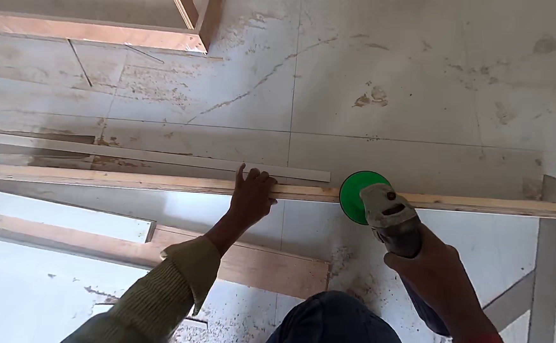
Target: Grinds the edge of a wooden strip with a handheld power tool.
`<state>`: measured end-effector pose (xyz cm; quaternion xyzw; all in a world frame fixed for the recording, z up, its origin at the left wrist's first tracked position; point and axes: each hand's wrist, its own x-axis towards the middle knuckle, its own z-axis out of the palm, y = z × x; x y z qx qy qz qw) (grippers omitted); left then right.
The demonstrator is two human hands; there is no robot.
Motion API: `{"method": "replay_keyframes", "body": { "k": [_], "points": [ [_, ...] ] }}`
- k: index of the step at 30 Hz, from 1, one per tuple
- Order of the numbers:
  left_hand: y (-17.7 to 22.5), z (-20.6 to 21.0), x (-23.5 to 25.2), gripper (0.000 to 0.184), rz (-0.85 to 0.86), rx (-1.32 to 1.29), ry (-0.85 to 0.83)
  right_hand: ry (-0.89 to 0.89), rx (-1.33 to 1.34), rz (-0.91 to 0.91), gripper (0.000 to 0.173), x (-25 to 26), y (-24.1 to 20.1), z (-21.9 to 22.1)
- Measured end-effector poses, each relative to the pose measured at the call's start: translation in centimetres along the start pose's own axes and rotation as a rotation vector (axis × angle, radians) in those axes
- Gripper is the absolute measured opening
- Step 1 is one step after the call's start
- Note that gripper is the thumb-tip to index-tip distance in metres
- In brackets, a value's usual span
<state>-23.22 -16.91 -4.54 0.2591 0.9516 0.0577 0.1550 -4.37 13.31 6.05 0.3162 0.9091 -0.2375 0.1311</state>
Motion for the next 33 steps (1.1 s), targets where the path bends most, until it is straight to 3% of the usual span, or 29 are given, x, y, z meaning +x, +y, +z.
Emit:
{"method": "replay_keyframes", "body": {
  "k": [6,9,12,16,19,22,27,33],
  "points": [
    [-7.2,-0.5,-3.5,0.044,-0.083,0.059,0.008,-0.088,-0.025,-0.106,0.048,-1.5,-5.4,2.9],
    [-10.8,-3.6,-7.3,0.053,-0.148,-0.142,0.122,-0.183,-0.031,-0.167,0.049,-1.9,-9.2,5.0],
    [-7.9,-6.7,-12.1,0.074,-0.173,-0.482,0.21,-0.293,-0.035,-0.238,0.049,-1.8,-13.6,7.4],
    [-3.4,-6.2,-13.7,0.098,-0.318,-0.834,0.106,-0.422,-0.129,-0.323,0.052,-2.0,-19.6,9.8],
    [-3.8,-5.6,-14.1,0.103,-0.404,-0.822,0.091,-0.533,-0.177,-0.355,0.051,-2.6,-23.1,10.8],
    [-6.1,-5.6,-14.7,0.098,-0.495,-0.886,0.136,-0.582,-0.18,-0.403,0.05,-3.2,-25.5,12.0],
    [-7.3,-5.5,-13.8,0.095,-0.528,-0.995,0.07,-0.633,-0.239,-0.373,0.052,-3.0,-26.4,11.8],
    [-4.2,-4.8,-12.4,0.103,-0.445,-1.004,-0.003,-0.639,-0.301,-0.255,0.056,-2.3,-23.3,10.2]
  ]
}}
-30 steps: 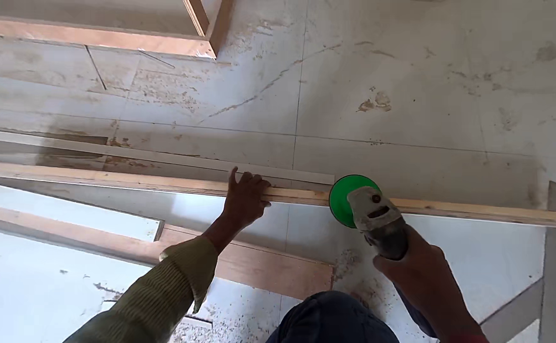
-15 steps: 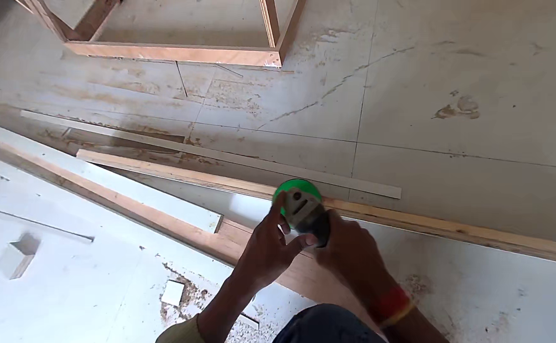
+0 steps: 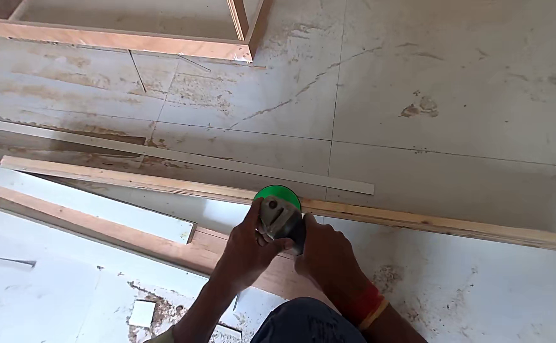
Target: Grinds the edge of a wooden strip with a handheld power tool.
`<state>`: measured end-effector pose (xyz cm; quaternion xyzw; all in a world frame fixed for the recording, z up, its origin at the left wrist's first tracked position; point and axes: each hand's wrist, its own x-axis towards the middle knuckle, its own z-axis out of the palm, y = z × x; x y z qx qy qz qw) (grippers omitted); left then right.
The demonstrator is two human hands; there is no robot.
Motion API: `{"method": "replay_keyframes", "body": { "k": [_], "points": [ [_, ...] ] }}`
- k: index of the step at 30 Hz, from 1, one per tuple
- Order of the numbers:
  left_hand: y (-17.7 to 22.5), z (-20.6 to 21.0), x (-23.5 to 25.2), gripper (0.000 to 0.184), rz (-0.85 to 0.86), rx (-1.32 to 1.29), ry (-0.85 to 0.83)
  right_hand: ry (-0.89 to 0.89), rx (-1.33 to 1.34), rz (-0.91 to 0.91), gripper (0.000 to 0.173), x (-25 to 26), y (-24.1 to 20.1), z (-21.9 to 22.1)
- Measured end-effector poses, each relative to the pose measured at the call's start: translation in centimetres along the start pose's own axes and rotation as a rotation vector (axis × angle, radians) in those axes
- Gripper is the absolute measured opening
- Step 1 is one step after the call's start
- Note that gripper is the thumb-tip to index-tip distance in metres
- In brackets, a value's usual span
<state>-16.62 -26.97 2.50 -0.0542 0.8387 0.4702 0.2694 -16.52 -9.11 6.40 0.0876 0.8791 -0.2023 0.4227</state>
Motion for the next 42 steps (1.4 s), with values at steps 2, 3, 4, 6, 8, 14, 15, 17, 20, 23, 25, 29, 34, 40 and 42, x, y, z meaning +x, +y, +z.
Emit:
{"method": "replay_keyframes", "body": {
  "k": [2,3,4,6,8,14,15,17,20,23,25,29,34,40,42],
  "points": [
    [0.2,1.0,-0.2,0.105,0.017,0.008,-0.009,0.008,-0.001,0.026,0.055,-0.5,1.1,0.1],
    [0.3,1.5,-0.3,0.106,0.026,0.005,-0.01,0.009,-0.001,0.038,0.054,-0.7,1.5,0.1],
    [0.4,1.9,-0.3,0.106,0.033,0.004,-0.013,0.01,0.002,0.047,0.052,-0.8,1.9,0.0],
    [0.8,2.6,-0.3,0.106,0.049,0.013,-0.017,0.011,0.007,0.062,0.052,-1.0,2.6,-0.1],
    [1.1,3.3,-0.2,0.107,0.064,0.034,-0.021,0.013,0.016,0.075,0.052,-1.2,3.3,-0.3],
    [2.7,5.7,-0.2,0.109,0.073,0.065,-0.062,0.043,0.069,0.116,0.053,-1.8,6.1,-0.6],
    [2.9,6.1,-0.3,0.109,0.069,0.061,-0.069,0.042,0.069,0.12,0.052,-1.9,6.5,-0.6],
    [3.3,6.8,-0.3,0.109,0.059,0.057,-0.086,0.048,0.065,0.124,0.051,-2.0,7.3,-0.7],
    [3.9,7.6,-0.1,0.109,0.065,0.074,-0.107,0.054,0.078,0.147,0.051,-2.2,8.2,-0.8],
    [4.7,8.8,0.1,0.11,0.07,0.084,-0.133,0.069,0.083,0.175,0.052,-2.5,9.6,-1.0],
    [5.2,9.9,-0.1,0.11,0.089,0.085,-0.147,0.117,0.09,0.169,0.051,-3.0,10.9,-0.8],
    [6.2,12.4,-0.3,0.109,0.131,0.07,-0.175,0.21,0.113,0.193,0.054,-4.0,13.6,-0.2],
    [7.3,15.4,-0.8,0.107,0.178,0.024,-0.247,0.427,0.13,0.11,0.054,-5.4,18.0,1.7],
    [5.6,12.3,-1.3,0.106,0.166,0.01,-0.12,0.442,0.074,-0.024,0.049,-4.6,14.5,1.1],
    [4.4,9.2,-1.2,0.103,0.126,0.021,-0.045,0.304,0.064,-0.036,0.049,-3.3,10.9,0.3]
  ]
}}
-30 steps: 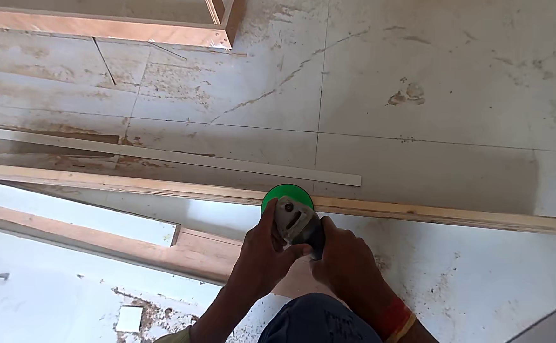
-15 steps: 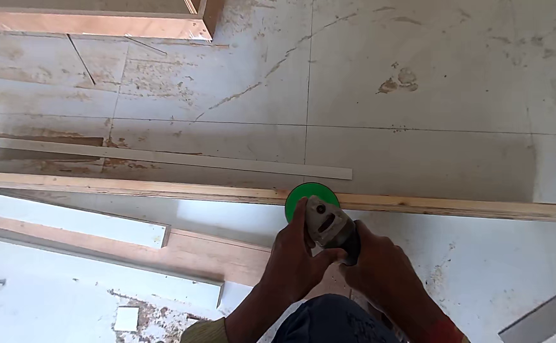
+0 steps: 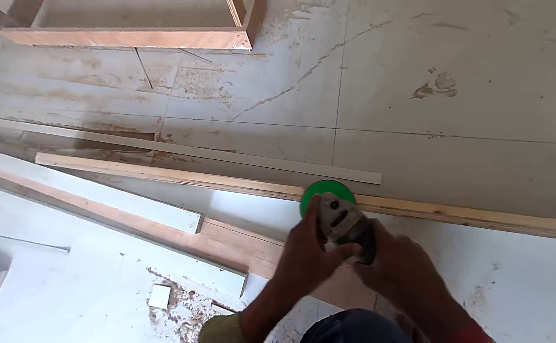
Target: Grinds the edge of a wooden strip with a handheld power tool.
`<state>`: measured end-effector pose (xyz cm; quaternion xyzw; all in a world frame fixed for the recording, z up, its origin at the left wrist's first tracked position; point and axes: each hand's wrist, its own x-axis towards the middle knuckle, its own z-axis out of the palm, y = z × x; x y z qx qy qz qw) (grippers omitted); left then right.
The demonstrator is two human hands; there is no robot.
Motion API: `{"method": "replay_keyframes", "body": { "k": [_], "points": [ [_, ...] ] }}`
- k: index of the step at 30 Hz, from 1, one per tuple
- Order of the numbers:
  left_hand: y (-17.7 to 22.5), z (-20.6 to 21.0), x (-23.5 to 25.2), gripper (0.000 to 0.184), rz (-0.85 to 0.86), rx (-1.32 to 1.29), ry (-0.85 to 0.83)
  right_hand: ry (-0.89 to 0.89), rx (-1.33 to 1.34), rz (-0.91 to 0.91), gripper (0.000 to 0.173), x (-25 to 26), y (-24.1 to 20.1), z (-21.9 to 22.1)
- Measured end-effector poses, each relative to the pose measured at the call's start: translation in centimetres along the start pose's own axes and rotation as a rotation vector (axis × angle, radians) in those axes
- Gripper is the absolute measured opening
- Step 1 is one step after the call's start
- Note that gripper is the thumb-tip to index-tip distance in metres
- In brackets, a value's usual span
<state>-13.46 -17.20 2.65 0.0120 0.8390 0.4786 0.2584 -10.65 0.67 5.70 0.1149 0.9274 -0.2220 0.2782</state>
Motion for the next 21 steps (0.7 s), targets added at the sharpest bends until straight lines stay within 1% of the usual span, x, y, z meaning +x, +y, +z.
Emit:
{"method": "replay_keyframes", "body": {
  "k": [3,5,7,9,11,13,21],
  "points": [
    [-2.7,-5.2,-0.1,0.097,-0.049,-0.013,0.097,-0.136,-0.037,-0.087,0.047,2.7,-5.6,0.7],
    [-4.4,-8.2,-0.5,0.094,-0.044,-0.037,0.168,-0.196,-0.03,-0.147,0.048,3.8,-9.2,1.1],
    [-5.5,-10.3,-0.5,0.09,-0.043,-0.073,0.219,-0.215,-0.019,-0.189,0.051,4.5,-11.8,1.4],
    [-6.1,-11.4,-0.1,0.087,-0.067,-0.111,0.236,-0.24,-0.037,-0.196,0.051,5.0,-13.2,1.3],
    [-6.3,-11.2,0.1,0.089,-0.081,-0.118,0.215,-0.261,-0.062,-0.159,0.051,5.1,-13.4,1.5],
    [-6.0,-10.1,0.4,0.094,-0.059,-0.083,0.187,-0.28,-0.063,-0.081,0.055,4.9,-12.4,1.4],
    [-3.3,-3.8,0.5,0.104,0.025,0.011,0.091,-0.284,-0.06,0.114,0.052,2.5,-6.1,-0.1]
  ]
}}
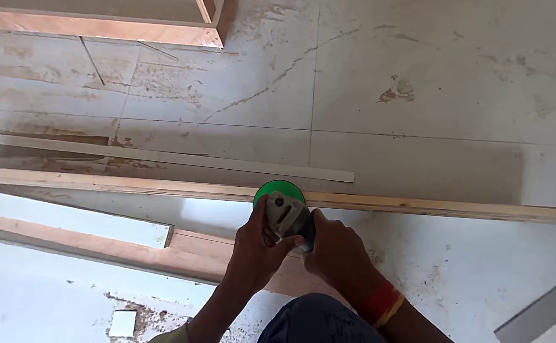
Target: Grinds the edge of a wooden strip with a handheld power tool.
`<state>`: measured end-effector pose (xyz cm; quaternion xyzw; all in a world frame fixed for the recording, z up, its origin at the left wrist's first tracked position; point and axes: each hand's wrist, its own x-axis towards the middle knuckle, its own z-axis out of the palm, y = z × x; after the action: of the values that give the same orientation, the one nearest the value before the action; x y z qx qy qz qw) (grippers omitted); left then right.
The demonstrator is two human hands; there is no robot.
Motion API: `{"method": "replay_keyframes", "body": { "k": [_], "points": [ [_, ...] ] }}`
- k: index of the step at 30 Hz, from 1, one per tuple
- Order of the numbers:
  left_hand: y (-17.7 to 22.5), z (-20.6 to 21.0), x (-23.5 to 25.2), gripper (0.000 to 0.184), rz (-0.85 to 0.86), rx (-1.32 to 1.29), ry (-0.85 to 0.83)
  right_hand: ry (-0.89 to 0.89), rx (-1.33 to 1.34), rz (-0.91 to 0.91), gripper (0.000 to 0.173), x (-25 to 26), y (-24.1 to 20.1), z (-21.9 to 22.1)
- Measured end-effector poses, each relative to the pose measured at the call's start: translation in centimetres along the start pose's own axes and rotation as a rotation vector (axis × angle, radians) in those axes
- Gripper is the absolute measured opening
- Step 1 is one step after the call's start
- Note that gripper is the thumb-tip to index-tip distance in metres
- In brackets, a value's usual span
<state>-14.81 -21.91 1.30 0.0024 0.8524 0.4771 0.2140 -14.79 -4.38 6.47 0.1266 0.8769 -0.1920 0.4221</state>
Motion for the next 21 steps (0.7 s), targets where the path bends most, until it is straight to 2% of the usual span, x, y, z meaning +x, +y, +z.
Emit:
{"method": "replay_keyframes", "body": {
  "k": [7,12,21],
  "points": [
    [2.0,3.5,0.1,0.11,0.004,-0.019,-0.06,0.019,0.065,0.071,0.05,-0.7,4.0,-0.4],
    [3.3,6.2,0.4,0.108,0.073,-0.006,-0.093,0.041,0.1,0.123,0.051,-1.4,6.8,-0.9],
    [5.6,10.9,0.4,0.105,0.116,0.019,-0.143,0.17,0.122,0.143,0.049,-2.2,12.3,-0.7]
  ]
}}
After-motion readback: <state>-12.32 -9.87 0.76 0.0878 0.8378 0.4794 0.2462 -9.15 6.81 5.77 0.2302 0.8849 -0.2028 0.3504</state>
